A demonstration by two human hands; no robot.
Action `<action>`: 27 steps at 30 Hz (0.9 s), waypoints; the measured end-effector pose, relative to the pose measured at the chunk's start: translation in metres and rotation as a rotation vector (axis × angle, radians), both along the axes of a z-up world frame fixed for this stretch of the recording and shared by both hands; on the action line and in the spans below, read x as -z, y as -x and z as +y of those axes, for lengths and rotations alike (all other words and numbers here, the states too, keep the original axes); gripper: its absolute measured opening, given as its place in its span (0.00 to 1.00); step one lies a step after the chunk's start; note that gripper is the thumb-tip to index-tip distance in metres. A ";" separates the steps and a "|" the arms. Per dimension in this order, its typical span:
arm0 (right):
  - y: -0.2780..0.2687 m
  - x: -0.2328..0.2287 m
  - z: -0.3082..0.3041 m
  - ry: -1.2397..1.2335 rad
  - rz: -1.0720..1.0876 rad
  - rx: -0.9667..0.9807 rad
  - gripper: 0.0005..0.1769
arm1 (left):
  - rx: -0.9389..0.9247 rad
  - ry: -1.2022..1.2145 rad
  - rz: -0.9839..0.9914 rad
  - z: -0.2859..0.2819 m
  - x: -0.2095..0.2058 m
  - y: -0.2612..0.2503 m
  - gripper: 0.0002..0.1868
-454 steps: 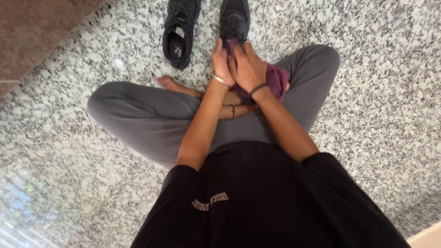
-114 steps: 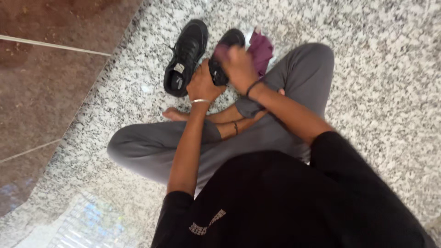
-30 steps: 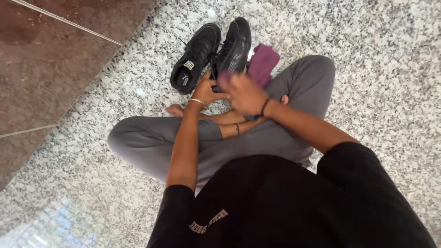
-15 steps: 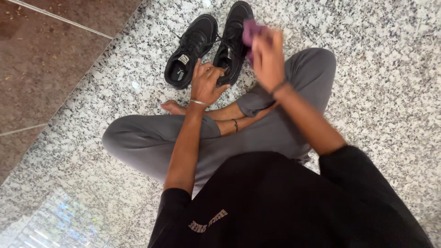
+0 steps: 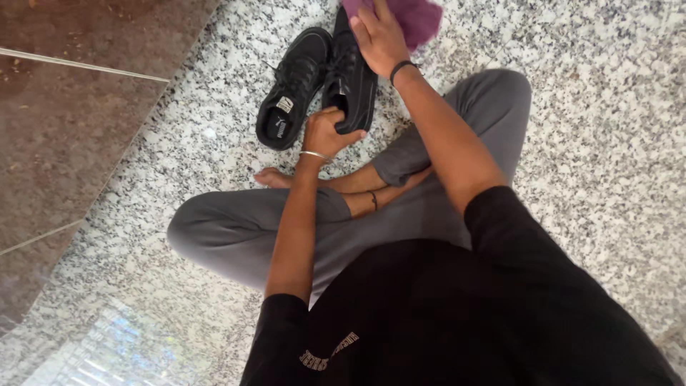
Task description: The person sits cross-legged on a tiled floor and wipes a pair of black sneakers with a purple cloth. They clean the first shoe thoroughly, then switch to the second shoe and continue wiping both the upper and sole areas.
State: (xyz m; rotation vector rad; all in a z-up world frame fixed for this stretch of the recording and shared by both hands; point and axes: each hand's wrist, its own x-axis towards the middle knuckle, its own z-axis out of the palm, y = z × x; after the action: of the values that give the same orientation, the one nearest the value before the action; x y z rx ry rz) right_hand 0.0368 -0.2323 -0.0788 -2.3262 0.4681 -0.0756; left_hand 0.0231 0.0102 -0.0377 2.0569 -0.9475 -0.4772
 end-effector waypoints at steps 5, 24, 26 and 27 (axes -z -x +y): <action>0.119 -0.028 0.075 0.050 -0.208 -0.021 0.18 | -0.073 0.054 0.227 0.011 0.007 -0.005 0.24; 0.104 -0.001 0.117 -0.278 -0.157 0.257 0.37 | -0.033 0.124 0.304 0.007 0.035 -0.014 0.23; 0.145 -0.015 0.151 -0.240 -0.125 0.196 0.36 | 0.050 0.223 0.189 0.017 0.043 -0.017 0.24; 0.154 -0.025 0.159 -0.206 -0.139 0.154 0.34 | 0.056 0.205 0.187 0.019 0.047 -0.020 0.22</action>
State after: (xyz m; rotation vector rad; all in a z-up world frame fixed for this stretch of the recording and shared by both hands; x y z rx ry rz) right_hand -0.1176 -0.0731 -0.0537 -2.0659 0.5568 -0.2492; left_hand 0.0430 0.0293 -0.0849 1.7724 -0.9043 -0.5674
